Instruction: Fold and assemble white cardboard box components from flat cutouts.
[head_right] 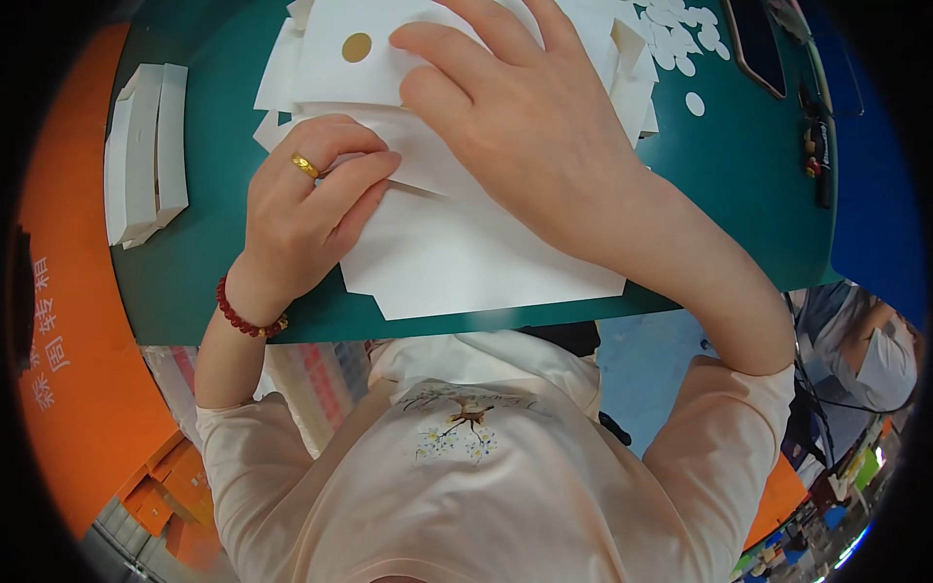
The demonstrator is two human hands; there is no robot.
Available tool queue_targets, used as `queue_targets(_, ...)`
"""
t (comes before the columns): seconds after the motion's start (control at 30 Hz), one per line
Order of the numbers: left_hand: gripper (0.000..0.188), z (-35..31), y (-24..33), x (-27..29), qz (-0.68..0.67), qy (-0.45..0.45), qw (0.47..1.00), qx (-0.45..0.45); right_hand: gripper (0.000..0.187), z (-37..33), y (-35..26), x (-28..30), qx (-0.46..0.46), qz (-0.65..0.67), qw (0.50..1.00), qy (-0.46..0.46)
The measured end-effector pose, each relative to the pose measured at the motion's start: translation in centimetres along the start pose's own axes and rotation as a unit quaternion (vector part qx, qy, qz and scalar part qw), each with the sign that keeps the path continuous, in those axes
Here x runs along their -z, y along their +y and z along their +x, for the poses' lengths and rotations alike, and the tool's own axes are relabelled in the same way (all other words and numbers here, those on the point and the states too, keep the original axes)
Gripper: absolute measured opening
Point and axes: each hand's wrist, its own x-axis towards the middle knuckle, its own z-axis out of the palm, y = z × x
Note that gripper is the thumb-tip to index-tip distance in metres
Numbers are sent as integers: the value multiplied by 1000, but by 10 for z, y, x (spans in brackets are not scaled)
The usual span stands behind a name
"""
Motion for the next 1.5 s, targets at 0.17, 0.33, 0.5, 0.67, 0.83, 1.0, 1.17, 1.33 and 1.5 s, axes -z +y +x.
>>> queue_targets(0.17,20,-5,0,0,-8,10,1000,20,30,34,-39,44,-225,-14,917,-330)
queue_targets(0.33,26,-3,-2,-2,-18,34,999,19,28,32,-41,49,-228,11,928,-296)
queue_targets(0.5,34,13,7,13,-17,-53,996,70,32,39,-24,58,-218,42,920,-323)
queue_targets(0.67,35,23,5,23,7,-87,995,55,27,56,-12,57,-249,13,920,-302)
queue_targets(0.83,33,13,11,17,38,-46,997,50,31,73,-17,60,-355,94,841,-398)
queue_targets(1.0,29,19,13,22,21,-85,993,76,31,74,-17,69,-391,105,806,-432)
queue_targets(1.17,37,4,6,22,-21,-65,995,68,31,78,-8,63,-414,118,776,-461)
queue_targets(1.33,25,16,10,26,-9,-104,988,116,31,68,7,83,-439,120,737,-499)
queue_targets(1.5,26,37,4,30,-21,-145,986,74,31,82,15,94,-474,102,693,-534)
